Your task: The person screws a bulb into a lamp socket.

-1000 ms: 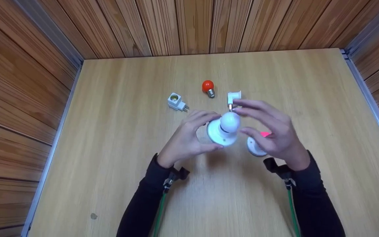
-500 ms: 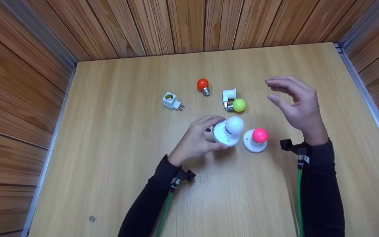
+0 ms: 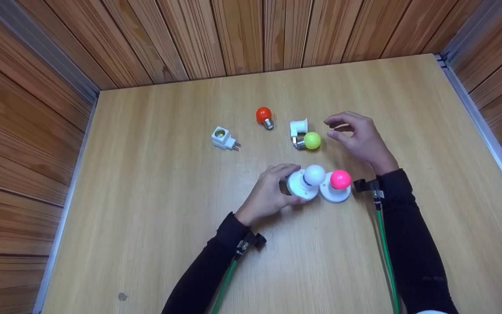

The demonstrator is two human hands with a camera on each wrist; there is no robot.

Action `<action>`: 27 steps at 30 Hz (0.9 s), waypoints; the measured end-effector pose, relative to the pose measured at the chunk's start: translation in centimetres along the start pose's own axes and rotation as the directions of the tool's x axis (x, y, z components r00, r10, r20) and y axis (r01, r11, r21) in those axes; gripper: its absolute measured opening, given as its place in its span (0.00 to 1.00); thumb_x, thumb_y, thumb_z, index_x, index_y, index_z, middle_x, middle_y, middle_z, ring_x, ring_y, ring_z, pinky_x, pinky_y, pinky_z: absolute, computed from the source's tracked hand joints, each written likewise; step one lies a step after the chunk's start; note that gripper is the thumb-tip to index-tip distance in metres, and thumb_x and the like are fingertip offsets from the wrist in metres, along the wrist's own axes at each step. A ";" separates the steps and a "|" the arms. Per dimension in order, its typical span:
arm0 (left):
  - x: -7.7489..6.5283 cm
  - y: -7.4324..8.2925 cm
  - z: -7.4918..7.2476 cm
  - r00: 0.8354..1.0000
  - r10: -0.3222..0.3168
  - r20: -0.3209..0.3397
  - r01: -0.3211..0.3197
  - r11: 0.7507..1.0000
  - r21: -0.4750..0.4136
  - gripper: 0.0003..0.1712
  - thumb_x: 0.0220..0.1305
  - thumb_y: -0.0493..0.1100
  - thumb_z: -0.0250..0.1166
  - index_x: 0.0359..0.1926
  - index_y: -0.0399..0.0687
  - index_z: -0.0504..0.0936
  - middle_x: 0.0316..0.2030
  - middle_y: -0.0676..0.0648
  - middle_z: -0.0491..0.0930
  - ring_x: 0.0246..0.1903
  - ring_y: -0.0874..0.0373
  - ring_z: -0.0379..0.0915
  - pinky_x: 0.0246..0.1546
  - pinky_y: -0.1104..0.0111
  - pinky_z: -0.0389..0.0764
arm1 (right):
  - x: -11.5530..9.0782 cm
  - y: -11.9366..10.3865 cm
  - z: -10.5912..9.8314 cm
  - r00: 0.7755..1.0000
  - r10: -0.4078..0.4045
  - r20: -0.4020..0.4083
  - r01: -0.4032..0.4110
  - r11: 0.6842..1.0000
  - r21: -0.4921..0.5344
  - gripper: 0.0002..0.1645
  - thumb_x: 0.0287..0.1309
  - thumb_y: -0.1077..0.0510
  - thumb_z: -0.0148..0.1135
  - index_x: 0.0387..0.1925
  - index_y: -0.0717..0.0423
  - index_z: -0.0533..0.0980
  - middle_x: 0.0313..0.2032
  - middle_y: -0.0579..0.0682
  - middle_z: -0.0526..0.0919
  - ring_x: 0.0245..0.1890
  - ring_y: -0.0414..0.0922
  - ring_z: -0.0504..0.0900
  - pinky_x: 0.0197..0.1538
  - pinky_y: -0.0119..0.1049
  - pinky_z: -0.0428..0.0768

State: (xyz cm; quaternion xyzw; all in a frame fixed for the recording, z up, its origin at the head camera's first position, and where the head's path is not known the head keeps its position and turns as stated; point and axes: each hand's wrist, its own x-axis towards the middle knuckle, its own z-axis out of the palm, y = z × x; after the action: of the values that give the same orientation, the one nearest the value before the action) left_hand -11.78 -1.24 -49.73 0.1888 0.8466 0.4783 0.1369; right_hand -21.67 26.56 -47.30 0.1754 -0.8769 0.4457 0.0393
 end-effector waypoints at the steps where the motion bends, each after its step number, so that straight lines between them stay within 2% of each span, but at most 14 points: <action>1: 0.1 -0.1 0.2 1.000 -0.001 0.004 0.001 1.000 0.002 0.46 0.56 0.44 0.83 0.74 0.49 0.75 0.72 0.49 0.78 0.71 0.53 0.72 0.77 0.58 0.74 | 0.1 0.2 0.1 1.000 0.008 0.015 -0.008 1.000 0.003 0.16 0.70 0.61 0.68 0.57 0.56 0.84 0.54 0.56 0.89 0.55 0.44 0.87 0.61 0.33 0.87; 5: 0.3 -0.4 0.6 1.000 0.005 0.018 -0.005 1.000 0.002 0.45 0.55 0.44 0.83 0.74 0.48 0.76 0.72 0.49 0.79 0.70 0.52 0.73 0.76 0.58 0.74 | 0.4 0.8 0.5 0.996 0.045 0.072 -0.046 0.999 0.012 0.17 0.71 0.61 0.67 0.59 0.55 0.83 0.57 0.55 0.87 0.58 0.53 0.86 0.65 0.42 0.87; 11: 0.3 -1.0 1.4 0.998 -0.009 0.056 0.008 0.999 0.034 0.45 0.56 0.44 0.83 0.74 0.47 0.75 0.72 0.49 0.78 0.69 0.52 0.73 0.74 0.58 0.74 | 0.3 1.5 1.3 0.985 0.077 0.157 -0.079 0.997 0.007 0.19 0.72 0.61 0.66 0.62 0.55 0.82 0.60 0.55 0.85 0.62 0.54 0.84 0.67 0.48 0.85; 18: 0.4 -1.3 1.7 0.998 -0.007 0.056 0.003 0.998 0.069 0.46 0.56 0.44 0.83 0.74 0.47 0.74 0.72 0.49 0.78 0.68 0.52 0.72 0.74 0.60 0.75 | 0.4 1.8 1.7 0.980 0.057 0.191 -0.062 0.998 0.018 0.20 0.72 0.62 0.65 0.62 0.55 0.81 0.61 0.56 0.83 0.63 0.57 0.83 0.68 0.55 0.83; 22: 0.3 -1.4 1.7 0.999 -0.018 0.046 0.014 0.996 0.086 0.46 0.55 0.43 0.83 0.74 0.47 0.74 0.72 0.49 0.78 0.67 0.52 0.71 0.73 0.61 0.75 | 0.4 2.1 1.6 0.971 0.033 0.238 -0.041 0.999 0.030 0.21 0.72 0.63 0.65 0.64 0.52 0.80 0.64 0.55 0.81 0.64 0.58 0.82 0.71 0.61 0.80; 27: 0.3 -1.4 1.8 0.998 -0.036 0.050 0.030 0.993 0.115 0.46 0.55 0.43 0.84 0.74 0.46 0.75 0.71 0.48 0.78 0.66 0.52 0.70 0.73 0.61 0.75 | 0.5 2.4 1.8 0.955 0.005 0.298 -0.006 1.000 0.001 0.23 0.71 0.61 0.66 0.65 0.46 0.80 0.67 0.52 0.79 0.67 0.54 0.79 0.72 0.60 0.78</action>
State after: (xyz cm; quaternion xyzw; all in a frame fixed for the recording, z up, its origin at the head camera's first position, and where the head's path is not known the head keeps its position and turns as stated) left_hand -11.58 -0.43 -51.83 0.1946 0.8719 0.4217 0.1556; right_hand -22.80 26.34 -50.10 0.2383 -0.8729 0.4150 -0.0947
